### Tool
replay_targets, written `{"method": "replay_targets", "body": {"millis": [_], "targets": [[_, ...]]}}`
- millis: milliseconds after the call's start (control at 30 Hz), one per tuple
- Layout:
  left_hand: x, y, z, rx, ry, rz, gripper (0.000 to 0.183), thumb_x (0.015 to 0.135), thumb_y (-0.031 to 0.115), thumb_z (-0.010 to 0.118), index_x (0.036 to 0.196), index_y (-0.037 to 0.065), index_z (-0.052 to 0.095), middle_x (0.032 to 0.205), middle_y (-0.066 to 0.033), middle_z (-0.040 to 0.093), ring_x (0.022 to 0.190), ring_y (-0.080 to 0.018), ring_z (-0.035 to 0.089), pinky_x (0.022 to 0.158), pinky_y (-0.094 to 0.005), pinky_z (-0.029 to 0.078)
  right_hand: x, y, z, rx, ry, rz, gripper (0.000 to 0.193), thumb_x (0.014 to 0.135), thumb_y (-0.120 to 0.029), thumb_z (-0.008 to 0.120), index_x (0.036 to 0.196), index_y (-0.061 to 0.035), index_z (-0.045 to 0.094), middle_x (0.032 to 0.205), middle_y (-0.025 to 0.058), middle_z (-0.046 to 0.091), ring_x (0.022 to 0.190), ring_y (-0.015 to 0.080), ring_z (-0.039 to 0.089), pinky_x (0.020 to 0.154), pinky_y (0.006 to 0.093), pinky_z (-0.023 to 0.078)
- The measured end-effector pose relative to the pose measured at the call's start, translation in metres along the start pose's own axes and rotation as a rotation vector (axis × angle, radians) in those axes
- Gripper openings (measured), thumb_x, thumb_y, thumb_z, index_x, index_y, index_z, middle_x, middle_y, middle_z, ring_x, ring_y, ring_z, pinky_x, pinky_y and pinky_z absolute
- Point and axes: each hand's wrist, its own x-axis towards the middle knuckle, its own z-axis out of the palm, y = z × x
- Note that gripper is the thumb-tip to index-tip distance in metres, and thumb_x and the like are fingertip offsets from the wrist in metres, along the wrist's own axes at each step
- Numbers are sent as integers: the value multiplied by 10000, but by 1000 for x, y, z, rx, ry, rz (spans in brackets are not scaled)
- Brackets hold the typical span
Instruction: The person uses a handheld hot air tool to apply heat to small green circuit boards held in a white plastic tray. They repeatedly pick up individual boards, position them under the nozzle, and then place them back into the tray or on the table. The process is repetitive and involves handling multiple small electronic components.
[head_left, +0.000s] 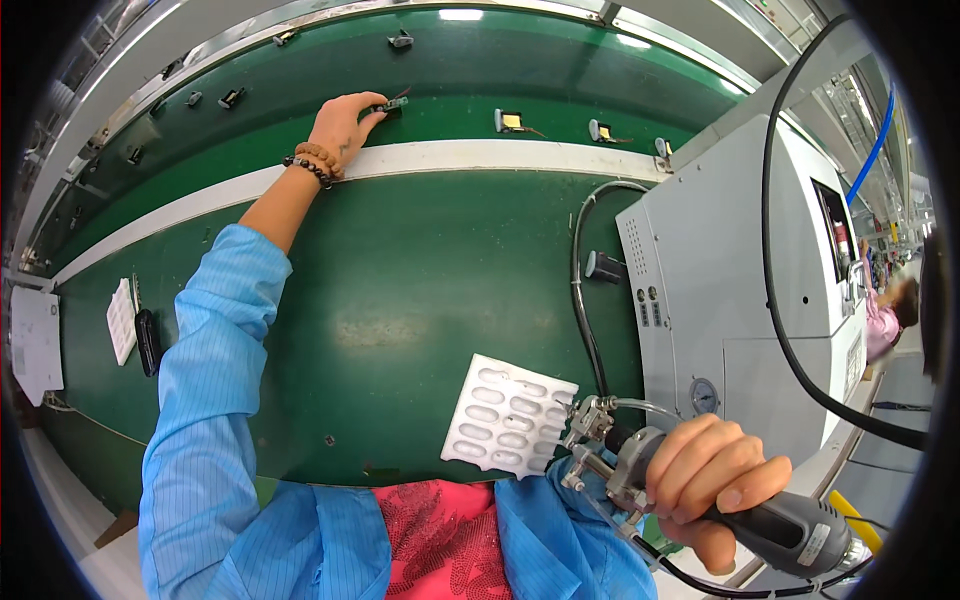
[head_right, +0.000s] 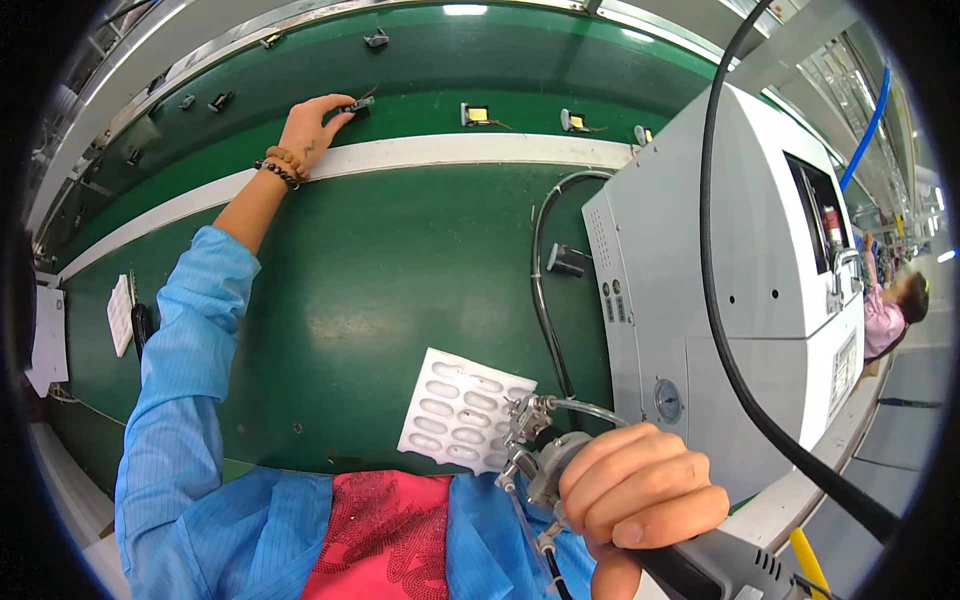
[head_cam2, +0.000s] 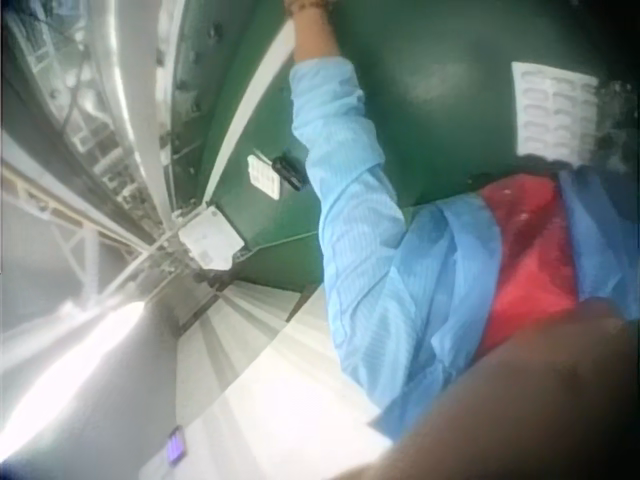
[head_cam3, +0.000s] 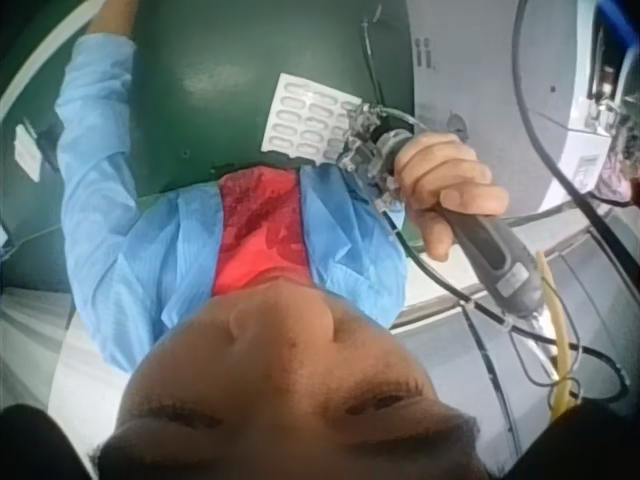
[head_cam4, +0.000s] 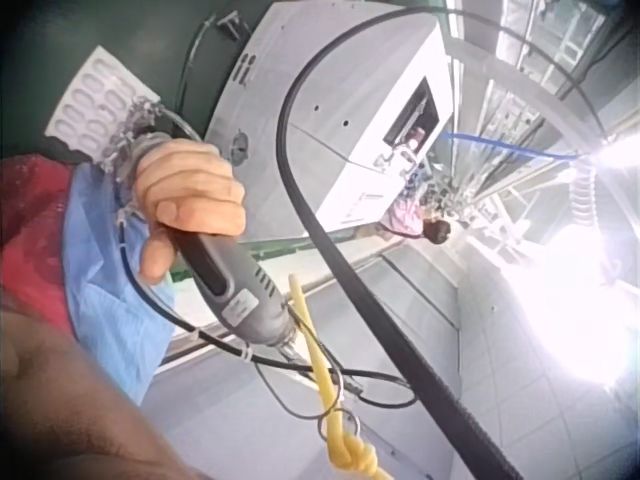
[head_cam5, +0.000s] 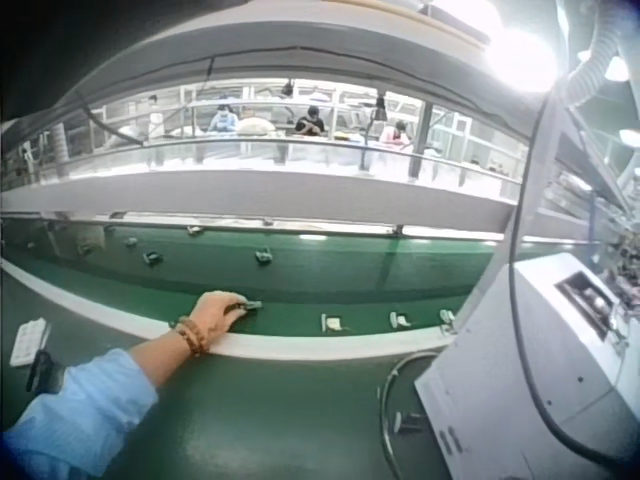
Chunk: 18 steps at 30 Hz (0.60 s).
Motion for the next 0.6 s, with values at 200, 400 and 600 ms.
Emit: {"method": "replay_targets", "body": {"millis": [200, 400, 600], "targets": [[-88, 136, 2, -375, -133, 260, 232, 868, 80, 716, 1082, -6, 690, 1025, -176, 702, 938, -318, 683, 844, -352, 529, 3, -2, -10, -28, -80, 33, 429, 881, -336, 763, 946, -63, 439, 621, 4, 531, 441, 99, 525, 387, 215, 456], [-181, 212, -5, -562, -273, 455, 263, 803, 28, 745, 1053, 3, 668, 994, -150, 671, 910, -329, 657, 792, -394, 535, 0, -6, -12, -31, -122, 75, 466, 888, -442, 723, 1021, -77, 465, 655, -11, 549, 509, 80, 551, 452, 196, 484], [-207, 219, 19, -566, -260, 469, 273, 786, 18, 743, 1048, 7, 668, 1007, -127, 666, 920, -310, 653, 795, -385, 534, -2, -6, -7, -25, -114, 73, 487, 882, -465, 722, 1040, -82, 467, 662, -17, 553, 517, 76, 554, 457, 195, 486]]}}
